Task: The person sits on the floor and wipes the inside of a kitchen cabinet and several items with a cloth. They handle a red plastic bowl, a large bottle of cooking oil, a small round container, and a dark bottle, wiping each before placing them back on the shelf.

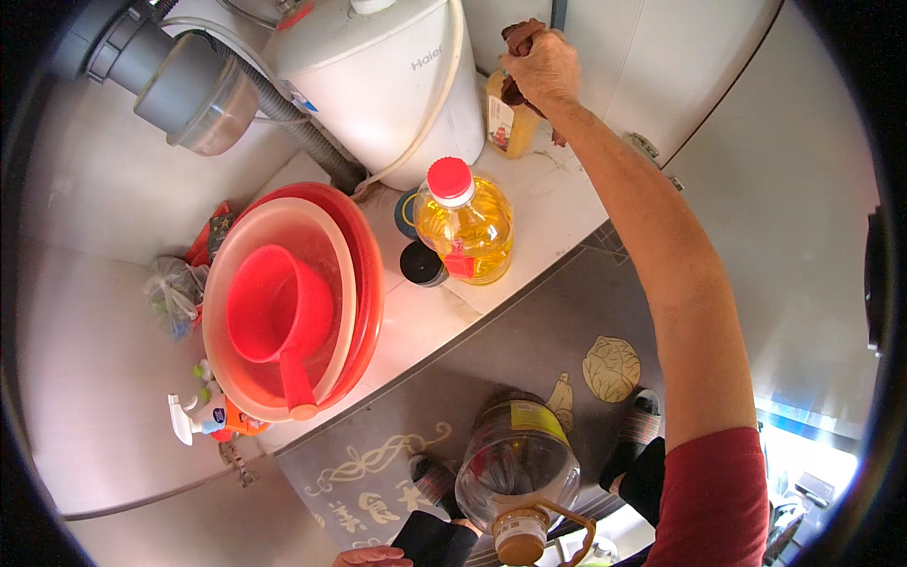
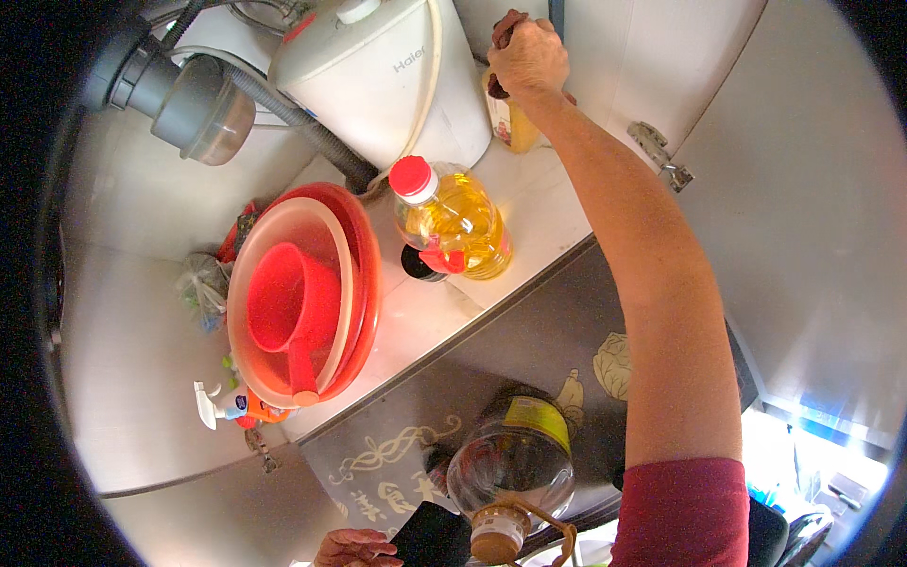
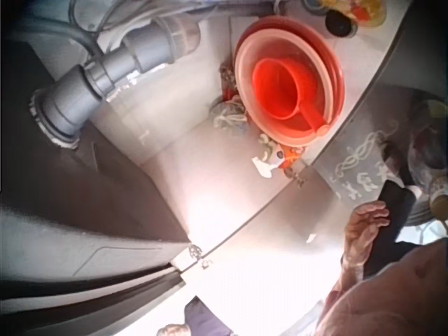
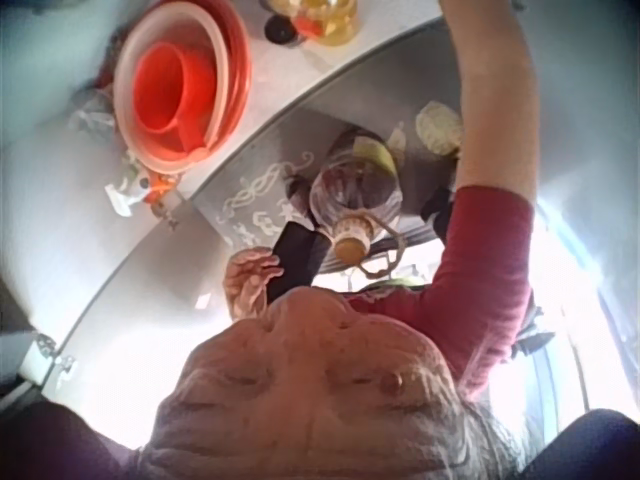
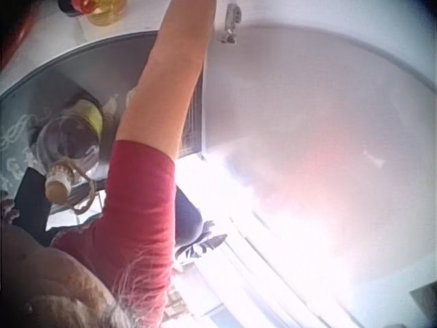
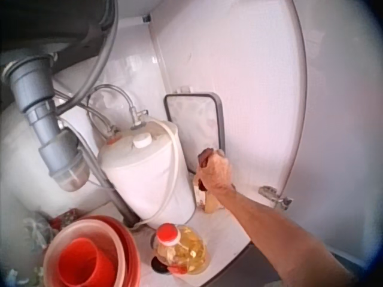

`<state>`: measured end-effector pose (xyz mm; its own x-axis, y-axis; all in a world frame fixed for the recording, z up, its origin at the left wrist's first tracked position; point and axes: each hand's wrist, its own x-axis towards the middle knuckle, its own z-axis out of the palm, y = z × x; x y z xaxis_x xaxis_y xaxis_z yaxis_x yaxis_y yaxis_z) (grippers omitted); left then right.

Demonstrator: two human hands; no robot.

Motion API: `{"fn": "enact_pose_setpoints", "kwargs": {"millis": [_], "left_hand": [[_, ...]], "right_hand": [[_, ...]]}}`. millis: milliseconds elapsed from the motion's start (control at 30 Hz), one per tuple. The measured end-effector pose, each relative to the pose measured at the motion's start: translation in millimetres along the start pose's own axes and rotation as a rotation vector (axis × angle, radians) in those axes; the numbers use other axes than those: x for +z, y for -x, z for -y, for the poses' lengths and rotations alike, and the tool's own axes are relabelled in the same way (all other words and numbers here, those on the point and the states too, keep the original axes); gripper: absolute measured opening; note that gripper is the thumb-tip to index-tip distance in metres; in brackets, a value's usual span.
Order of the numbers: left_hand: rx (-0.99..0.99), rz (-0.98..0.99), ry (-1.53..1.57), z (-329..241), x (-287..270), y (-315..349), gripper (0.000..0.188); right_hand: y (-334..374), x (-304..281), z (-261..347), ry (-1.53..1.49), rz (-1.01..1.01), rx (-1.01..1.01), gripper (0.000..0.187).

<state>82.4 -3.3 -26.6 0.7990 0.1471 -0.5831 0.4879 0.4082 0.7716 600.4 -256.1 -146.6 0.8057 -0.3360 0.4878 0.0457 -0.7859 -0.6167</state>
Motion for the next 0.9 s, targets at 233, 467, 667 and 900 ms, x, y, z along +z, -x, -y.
{"fn": "enact_pose_setpoints", "kwargs": {"millis": [233, 467, 667, 900], "left_hand": [[-0.048, -0.008, -0.037, -2, 6, 1, 0.040], [-0.028, 0.075, -0.089, -1, 13, 10, 0.044], [0.073, 0.059, -0.238, 14, 17, 29, 0.046], [-0.133, 0.126, -0.399, 61, 35, 32, 0.061]], "right_hand": [[0, 19, -1, -0.050, -0.006, 0.036, 0.011], [26, -36, -38, -0.134, 0.338, -0.047, 0.045], [123, -206, -35, -0.148, 1.139, 0.066, 0.035], [236, -353, 12, -0.427, 1.449, 0.127, 0.047]]}}
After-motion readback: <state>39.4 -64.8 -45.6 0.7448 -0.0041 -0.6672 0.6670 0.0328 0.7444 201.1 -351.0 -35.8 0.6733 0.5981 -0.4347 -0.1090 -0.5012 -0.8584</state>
